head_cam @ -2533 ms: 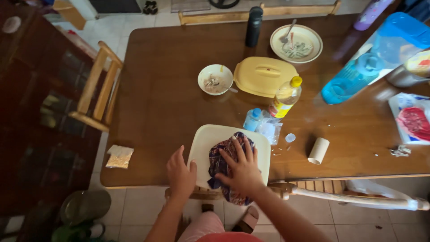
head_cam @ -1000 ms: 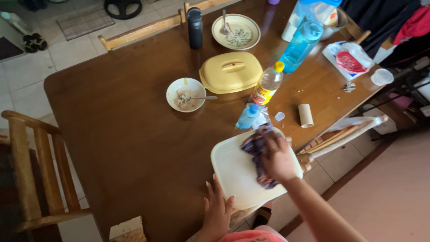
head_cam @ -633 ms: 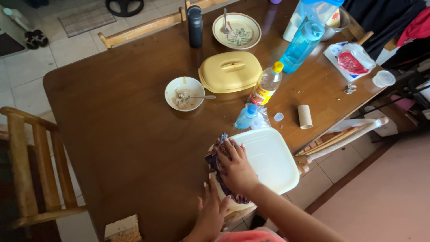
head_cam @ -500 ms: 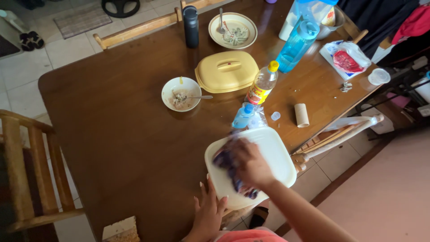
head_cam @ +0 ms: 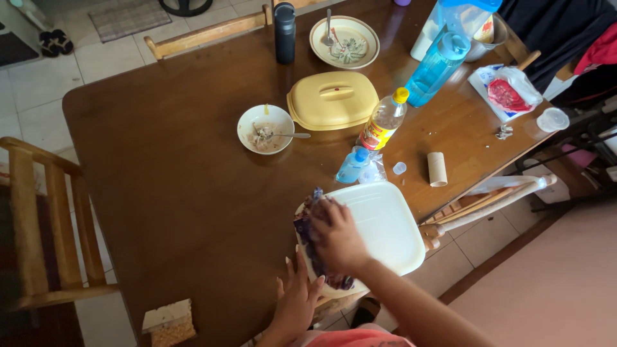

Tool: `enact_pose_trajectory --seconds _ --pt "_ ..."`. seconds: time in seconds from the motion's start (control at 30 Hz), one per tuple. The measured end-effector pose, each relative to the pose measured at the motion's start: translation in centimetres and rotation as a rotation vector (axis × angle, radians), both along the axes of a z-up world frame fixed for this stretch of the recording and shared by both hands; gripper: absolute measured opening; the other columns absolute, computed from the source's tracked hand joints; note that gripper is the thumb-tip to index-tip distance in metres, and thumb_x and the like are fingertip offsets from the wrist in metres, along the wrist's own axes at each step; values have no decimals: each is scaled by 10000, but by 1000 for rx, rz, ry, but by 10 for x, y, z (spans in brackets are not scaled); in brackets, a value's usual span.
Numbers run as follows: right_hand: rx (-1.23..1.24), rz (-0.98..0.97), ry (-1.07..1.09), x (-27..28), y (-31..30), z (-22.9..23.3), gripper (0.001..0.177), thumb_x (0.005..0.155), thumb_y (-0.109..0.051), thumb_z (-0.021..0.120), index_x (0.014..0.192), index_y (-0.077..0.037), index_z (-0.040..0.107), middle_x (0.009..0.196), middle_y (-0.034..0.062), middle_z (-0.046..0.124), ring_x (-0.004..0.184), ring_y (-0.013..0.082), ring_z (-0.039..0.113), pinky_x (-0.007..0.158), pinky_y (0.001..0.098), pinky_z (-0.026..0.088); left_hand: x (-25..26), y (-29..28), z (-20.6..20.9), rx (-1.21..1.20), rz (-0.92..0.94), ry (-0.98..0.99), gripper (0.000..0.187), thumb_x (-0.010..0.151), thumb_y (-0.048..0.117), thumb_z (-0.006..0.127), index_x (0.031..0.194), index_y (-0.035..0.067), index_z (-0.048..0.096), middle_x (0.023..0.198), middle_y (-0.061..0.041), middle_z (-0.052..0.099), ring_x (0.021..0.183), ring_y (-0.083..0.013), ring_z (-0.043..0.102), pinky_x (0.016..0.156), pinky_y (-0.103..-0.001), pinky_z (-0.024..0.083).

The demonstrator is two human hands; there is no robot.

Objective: Cleaning a large white plastic container with a cloth and cleaning solution at a dining table.

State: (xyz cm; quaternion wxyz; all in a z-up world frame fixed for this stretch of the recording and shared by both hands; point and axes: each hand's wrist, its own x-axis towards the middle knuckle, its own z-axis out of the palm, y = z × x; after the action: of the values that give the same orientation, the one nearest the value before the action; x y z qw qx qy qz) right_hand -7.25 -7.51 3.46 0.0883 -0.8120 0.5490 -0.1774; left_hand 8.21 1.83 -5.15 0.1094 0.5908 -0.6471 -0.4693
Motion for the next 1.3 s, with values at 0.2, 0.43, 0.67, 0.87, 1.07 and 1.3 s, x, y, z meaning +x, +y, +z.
enact_pose_trajectory --seconds 0.2,0.43,0.67,0.87,1.07,1.3 --pt "-8 -139 -63 -77 -6 -30 679 763 -145 685 1435 -96 609 1505 184 456 1381 471 392 1163 599 297 1 0 2 -64 45 30 823 1023 515 378 1625 125 -24 1725 -101 117 1581 -400 27 1176 -684 44" --pt "-106 -301 279 -25 -13 -16 484 786 -199 679 1236 -22 662 1526 205 420 1310 478 405 1082 607 342 1 3 0 -24 71 88 821 1029 518 383 1626 151 -44 1712 -121 144 1578 -388 65 1184 -664 76" --pt "-71 36 364 16 -3 22 567 767 -218 687 1284 11 640 1555 173 367 1435 456 289 1091 628 303 4 0 -20 -29 23 24 815 1032 527 371 1630 149 -34 1684 -178 158 1567 -393 113 1186 -662 87" --pt "109 286 290 0 12 32 584 770 -195 683 1342 -91 636 1564 98 358 1471 413 224 1110 669 240 7 -3 -17 -21 16 6 831 1016 567 350 1632 161 -34 1696 -154 134 1576 -346 102 1203 -630 98" --pt "241 337 279 -19 60 38 622 786 -273 745 1384 -177 603 1604 13 305 1489 378 186 1115 716 184 8 1 -12 -54 72 111 847 1006 554 403 1628 179 -34 1722 -110 119 1583 -351 34 1193 -634 76" --pt "338 281 340 -16 49 42 735 736 -266 784 1433 -297 553 1646 16 269 1498 361 151 1126 707 173 3 9 -1 -10 121 116 910 968 531 510 1629 203 -21 1728 -65 89 1581 -405 -15 1171 -681 120"
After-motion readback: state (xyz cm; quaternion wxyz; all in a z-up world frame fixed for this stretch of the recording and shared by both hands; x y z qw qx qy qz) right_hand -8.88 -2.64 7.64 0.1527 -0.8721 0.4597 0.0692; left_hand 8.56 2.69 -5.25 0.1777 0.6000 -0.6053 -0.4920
